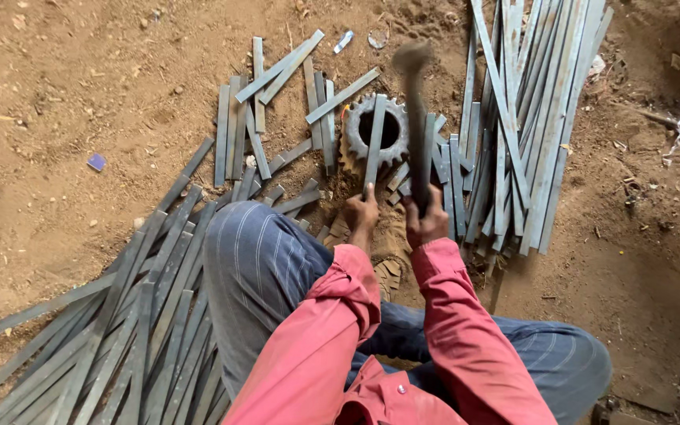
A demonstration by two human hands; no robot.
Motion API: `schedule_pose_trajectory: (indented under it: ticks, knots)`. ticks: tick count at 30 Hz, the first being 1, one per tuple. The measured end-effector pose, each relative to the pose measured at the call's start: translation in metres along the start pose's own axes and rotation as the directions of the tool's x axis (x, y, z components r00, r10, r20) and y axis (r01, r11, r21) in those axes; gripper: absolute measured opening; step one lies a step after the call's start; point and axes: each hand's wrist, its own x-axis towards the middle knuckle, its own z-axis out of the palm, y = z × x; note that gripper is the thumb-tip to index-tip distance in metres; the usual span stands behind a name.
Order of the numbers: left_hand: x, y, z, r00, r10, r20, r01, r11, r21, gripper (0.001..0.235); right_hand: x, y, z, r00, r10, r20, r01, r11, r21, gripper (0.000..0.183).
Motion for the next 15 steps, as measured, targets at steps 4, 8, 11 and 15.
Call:
schedule_pose_trajectory:
  ticks: [4,8,11,15]
  knots:
    - [0.016,-0.022,0.013,0.992,-0.098,0.076,0.103,0.993,-0.057,0.071,-0.003,0.034,0.017,0.987,0.160,0.010,-0.158,0.983,-0.097,0.046]
    - [0.018,-0.004,-0.008,0.988,0.144,-0.063,-0.152,0.975,-0.162,0.068,-0.036,0.069,0.024,0.956,0.244,-0.165,-0.264,0.958,-0.113,0.063]
    - [0.021,0.021,-0.014,0.877,0.408,-0.254,-0.470,0.835,-0.285,0.069,-0.054,0.092,0.014,0.959,0.240,-0.153,-0.267,0.945,-0.191,0.057]
    - [0.048,0.057,-0.014,0.970,0.244,0.016,-0.245,0.966,0.083,0.069,-0.069,0.090,-0.004,0.927,0.371,-0.054,-0.374,0.906,-0.199,0.061]
